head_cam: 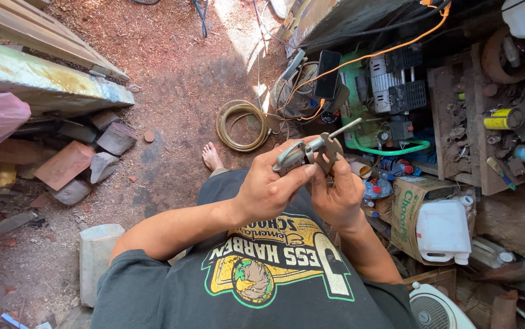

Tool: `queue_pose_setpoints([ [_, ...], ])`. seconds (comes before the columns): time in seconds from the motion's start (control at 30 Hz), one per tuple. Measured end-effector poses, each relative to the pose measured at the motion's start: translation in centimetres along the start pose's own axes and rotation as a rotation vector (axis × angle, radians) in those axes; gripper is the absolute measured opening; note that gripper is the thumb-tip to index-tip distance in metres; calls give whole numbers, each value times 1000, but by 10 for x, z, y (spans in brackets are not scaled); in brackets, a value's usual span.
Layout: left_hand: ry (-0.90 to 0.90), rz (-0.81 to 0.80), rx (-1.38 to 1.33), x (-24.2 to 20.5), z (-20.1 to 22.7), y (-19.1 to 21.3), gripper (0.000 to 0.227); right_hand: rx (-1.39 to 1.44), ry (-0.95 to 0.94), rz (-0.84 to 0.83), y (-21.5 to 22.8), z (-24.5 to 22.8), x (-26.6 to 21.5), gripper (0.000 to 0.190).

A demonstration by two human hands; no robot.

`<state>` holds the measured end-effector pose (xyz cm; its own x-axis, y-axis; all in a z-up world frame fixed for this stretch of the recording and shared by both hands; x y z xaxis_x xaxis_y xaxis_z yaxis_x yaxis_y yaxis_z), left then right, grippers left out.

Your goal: Assembling an air blow gun by applying sealing tape to the nozzle and tightening it with a wrench before connecting it to an air compressor.

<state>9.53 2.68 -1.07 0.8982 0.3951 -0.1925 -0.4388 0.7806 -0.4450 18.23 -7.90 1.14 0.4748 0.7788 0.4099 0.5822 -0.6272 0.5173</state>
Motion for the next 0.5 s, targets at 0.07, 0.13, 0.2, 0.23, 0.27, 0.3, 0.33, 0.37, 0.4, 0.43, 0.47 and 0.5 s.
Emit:
queue_pose_setpoints([
  [0.07, -21, 2, 27, 0, 0, 1, 41, 17, -16, -28, 1, -2, 2, 30],
  [0.13, -143, -1, 115, -1, 7, 0, 40, 37, -54, -41, 1, 0, 0, 28],
  [0.2, -183, -8, 137, -1, 13, -2, 39, 28, -30, -19, 2, 0, -1, 26],
  [0.23, -222, -13, 159, -2, 17, -4, 39, 22, -7, 1, 3, 0, -2, 24],
  [0.27, -223, -11, 157, -2, 19, -4, 39, 22, -6, -1, 4, 0, -3, 24],
  [0.3, -224, -11, 178, -2, 22, -5, 39, 29, -20, 7, 5, 1, -4, 24],
  [0.33, -226, -11, 199, -3, 25, -6, 40, 36, -35, 14, 7, 2, -5, 24],
  [0.37, -225, -12, 199, -3, 25, -5, 40, 35, -35, 15, 8, -1, -3, 24],
  [0.4, -280, -8, 264, -3, 30, -5, 41, 22, -31, 16, 9, -4, 0, 23],
  [0.43, -335, -5, 327, -4, 34, -6, 42, 8, -27, 16, 11, -7, 2, 23],
  [0.47, -335, -7, 325, -3, 34, -4, 42, 6, -28, 17, 14, -9, 3, 23],
  [0.5, -387, -16, 429, -4, 36, -4, 46, 59, -44, 10, 15, -10, 4, 23],
])
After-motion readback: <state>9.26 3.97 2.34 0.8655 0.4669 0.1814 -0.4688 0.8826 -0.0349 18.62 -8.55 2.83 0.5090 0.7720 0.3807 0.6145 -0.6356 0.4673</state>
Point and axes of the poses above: each hand's wrist, its own x-axis towards the middle knuckle, its own y-axis out of the back of the hand, z = x × y, the point moved 8 cm from there along x, towards the middle knuckle, and after that the axes turned 5 degrees about x, right-handed, at the moved point
